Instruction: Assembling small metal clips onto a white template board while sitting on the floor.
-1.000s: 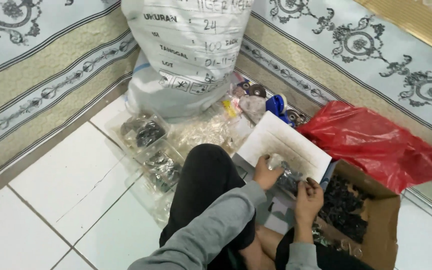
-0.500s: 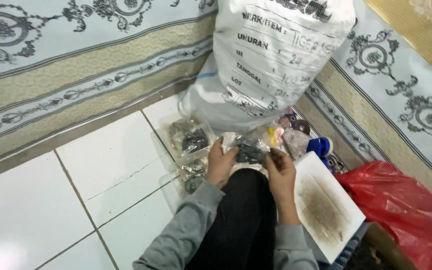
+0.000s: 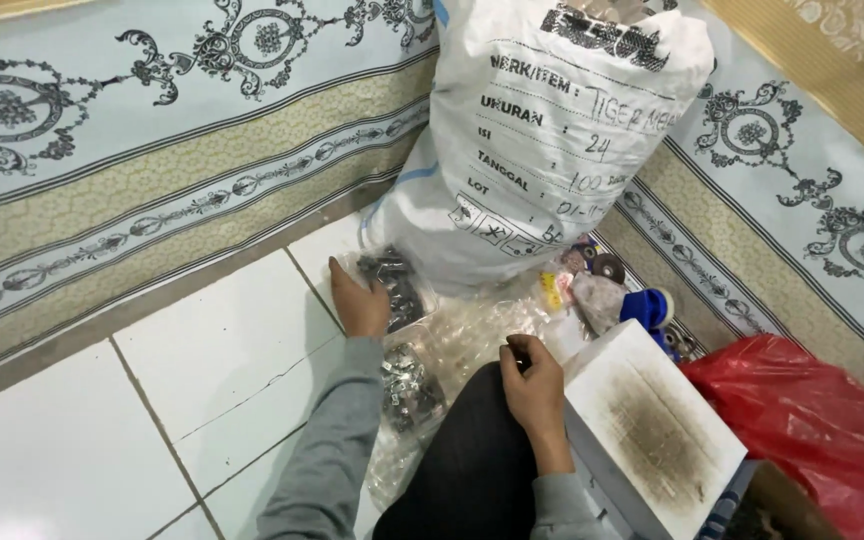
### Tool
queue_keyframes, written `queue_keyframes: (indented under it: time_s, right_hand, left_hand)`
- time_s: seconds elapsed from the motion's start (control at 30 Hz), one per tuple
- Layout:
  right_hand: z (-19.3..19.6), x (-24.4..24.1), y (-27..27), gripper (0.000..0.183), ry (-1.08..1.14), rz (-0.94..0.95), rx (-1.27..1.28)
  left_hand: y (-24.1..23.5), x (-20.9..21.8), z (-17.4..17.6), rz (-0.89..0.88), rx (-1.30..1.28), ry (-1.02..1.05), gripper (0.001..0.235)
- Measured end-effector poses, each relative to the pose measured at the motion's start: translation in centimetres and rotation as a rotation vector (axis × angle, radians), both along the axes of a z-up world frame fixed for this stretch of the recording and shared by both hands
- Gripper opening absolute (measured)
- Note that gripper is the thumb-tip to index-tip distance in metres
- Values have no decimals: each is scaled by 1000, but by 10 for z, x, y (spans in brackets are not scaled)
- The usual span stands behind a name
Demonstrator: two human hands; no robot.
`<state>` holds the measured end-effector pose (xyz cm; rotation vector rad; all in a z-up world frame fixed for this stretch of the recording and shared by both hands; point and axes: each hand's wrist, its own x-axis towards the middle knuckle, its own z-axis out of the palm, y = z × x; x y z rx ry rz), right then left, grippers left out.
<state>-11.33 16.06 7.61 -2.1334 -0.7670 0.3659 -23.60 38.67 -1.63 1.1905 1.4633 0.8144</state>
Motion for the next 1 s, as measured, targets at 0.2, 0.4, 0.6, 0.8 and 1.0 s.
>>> queue_keyframes:
  time_s: [0.2, 0.4, 0.6, 0.8, 1.0]
  right_hand:
    - [7, -8, -5, 27, -47, 20, -14]
    - [12, -14, -15, 29, -49, 41, 47]
    - [3, -13, -59, 41, -309, 149, -44]
    - [-13, -39, -137, 72, -214, 137, -31]
    - [-70, -54, -221, 77, -88, 24, 16]
  left_hand:
    - [-22, 7, -32, -512, 560, 662, 73]
    - [-11, 0, -47, -739, 378, 861, 96]
    - [-26, 9, -73, -526, 849, 870, 83]
    - [-132, 42, 13, -840, 679, 97, 56]
    - [-245, 65, 65, -1088, 1225, 602, 52]
